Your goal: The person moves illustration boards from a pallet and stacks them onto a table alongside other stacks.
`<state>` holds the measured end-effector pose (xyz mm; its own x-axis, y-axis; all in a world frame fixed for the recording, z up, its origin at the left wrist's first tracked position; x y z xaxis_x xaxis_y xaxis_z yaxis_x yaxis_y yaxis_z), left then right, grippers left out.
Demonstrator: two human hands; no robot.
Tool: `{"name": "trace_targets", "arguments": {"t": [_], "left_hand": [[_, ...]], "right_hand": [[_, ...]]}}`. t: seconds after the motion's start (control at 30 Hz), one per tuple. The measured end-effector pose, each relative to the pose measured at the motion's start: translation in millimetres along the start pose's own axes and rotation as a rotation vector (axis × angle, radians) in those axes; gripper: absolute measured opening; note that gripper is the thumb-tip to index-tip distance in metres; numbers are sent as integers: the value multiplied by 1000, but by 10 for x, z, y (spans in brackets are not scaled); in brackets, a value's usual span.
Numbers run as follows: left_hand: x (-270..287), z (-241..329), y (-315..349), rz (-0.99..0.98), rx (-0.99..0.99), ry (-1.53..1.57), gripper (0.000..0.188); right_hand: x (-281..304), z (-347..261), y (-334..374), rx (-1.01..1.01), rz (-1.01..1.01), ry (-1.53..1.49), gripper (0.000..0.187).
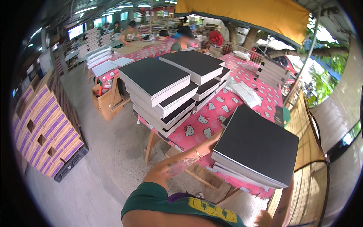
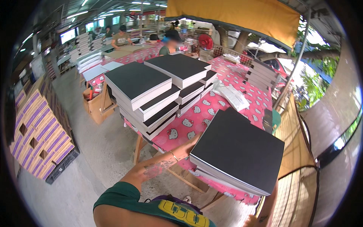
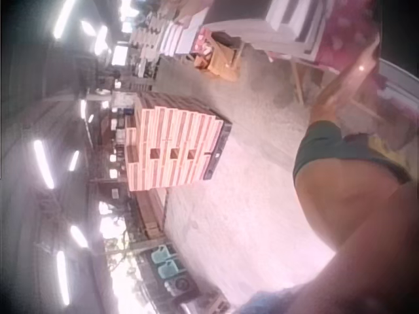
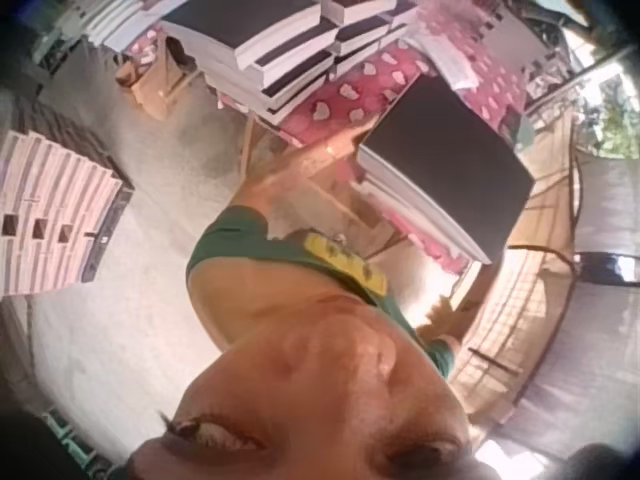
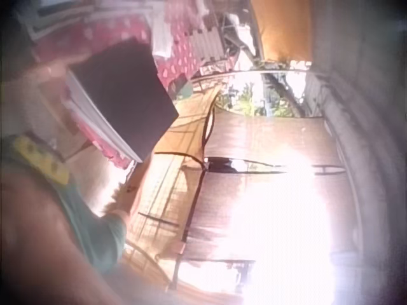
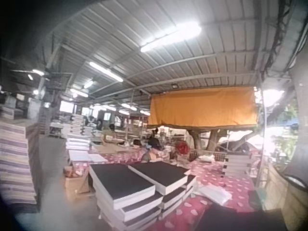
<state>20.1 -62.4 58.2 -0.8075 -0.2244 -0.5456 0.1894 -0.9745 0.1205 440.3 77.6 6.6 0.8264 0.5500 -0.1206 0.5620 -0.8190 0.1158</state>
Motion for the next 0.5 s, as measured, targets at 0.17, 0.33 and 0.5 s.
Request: {"name": "trace_targets", "arguments": {"t": [0.17, 0.33, 0.5], "left_hand": [[-287, -105, -478, 67, -52, -14, 52], [-72, -296, -959, 119, 228, -66, 46], [322, -567, -816, 334, 183, -146, 49]], "right_hand": [[562, -103, -621, -44, -27, 12, 47], [1021, -137, -989, -36, -109, 31, 47], [1266, -273, -1461, 41, -199, 49, 47]]}}
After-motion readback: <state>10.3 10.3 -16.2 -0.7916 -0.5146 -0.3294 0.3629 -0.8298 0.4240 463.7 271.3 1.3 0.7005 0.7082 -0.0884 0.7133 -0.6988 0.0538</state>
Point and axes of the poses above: each hand's wrist, its own y-axis away from the middle knuckle, its own x-axis out of the back of the hand, z = x × y, the point moved 2 cm from there along -y, towards the middle knuckle, and after that the axes turned 8 degrees about x, right-handed, at the moved point
